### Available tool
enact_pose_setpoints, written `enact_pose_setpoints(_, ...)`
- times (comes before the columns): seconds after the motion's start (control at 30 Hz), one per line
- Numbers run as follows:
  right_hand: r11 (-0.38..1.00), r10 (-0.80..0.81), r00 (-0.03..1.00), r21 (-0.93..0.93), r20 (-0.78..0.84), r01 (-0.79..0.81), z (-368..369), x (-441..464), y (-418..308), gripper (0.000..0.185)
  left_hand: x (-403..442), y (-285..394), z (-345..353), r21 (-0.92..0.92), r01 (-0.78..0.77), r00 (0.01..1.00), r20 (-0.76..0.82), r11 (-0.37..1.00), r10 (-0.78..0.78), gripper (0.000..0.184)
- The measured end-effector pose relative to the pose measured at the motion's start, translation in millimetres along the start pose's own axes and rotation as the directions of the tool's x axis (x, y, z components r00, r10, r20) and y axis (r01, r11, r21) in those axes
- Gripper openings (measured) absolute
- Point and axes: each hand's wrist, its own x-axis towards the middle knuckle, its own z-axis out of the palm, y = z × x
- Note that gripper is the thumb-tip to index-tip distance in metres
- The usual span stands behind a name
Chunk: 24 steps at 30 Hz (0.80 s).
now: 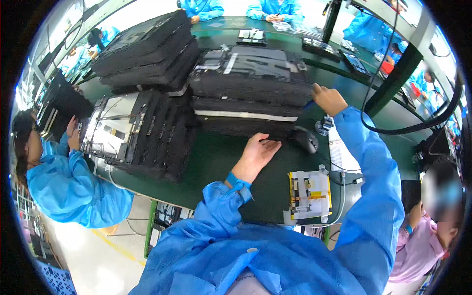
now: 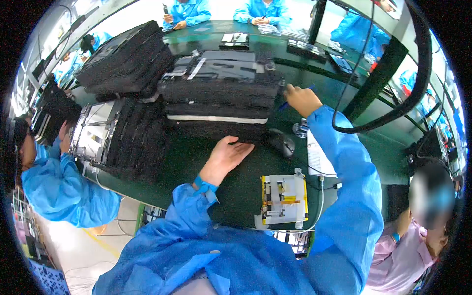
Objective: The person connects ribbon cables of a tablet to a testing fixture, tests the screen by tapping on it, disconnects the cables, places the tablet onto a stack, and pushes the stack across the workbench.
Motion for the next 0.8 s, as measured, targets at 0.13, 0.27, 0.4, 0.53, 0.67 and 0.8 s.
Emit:
enact_pose_setpoints(0.13, 0.985, -0.021, 0.941, -0.17, -0.339, -0.039, -40.2, -33.2, -18.7, 0.011, -14.5, 13.5, 0.7, 0.033, 0.064, 0.992, 0.109, 0.997, -0.067, 0.043)
enact_pose_setpoints(0.27, 0.996, -0.001, 0.923, -0.088, -0.385, -0.035, -54.1, -66.4, -39.5, 0.012, -65.9, 26.4, 25.1, 0.104, 0.023, 0.978, 0.204, 0.994, -0.044, 0.051)
enact_pose_setpoints(0.4, 0.997, 0.054, 0.925, 0.067, -0.375, -0.031, -74.3, -98.3, -63.3, 0.019, -120.4, 12.2, 36.3, 0.256, -0.082, 0.979, 0.201, 0.963, 0.03, 0.048)
enact_pose_setpoints(0.53, 0.955, 0.21, 0.943, 0.262, -0.259, -0.141, -71.9, -137.7, -82.9, 0.027, -201.9, -12.9, 56.5, 0.432, -0.418, 0.762, 0.645, 0.799, 0.05, 0.057)
enact_pose_setpoints(0.67, 0.906, 0.16, 0.987, 0.4, -0.021, -0.138, -50.2, -163.9, -86.4, 0.024, -272.4, -16.8, 79.4, 0.377, -0.683, 0.473, 0.881, 0.626, -0.015, 0.053)
enact_pose_setpoints(0.8, 0.95, -0.019, 0.994, 0.311, 0.104, -0.014, -21.1, -172.8, -76.8, 0.05, -289.3, 9.8, 77.0, -0.011, -0.944, -0.052, 0.992, 0.329, -0.117, 0.04)
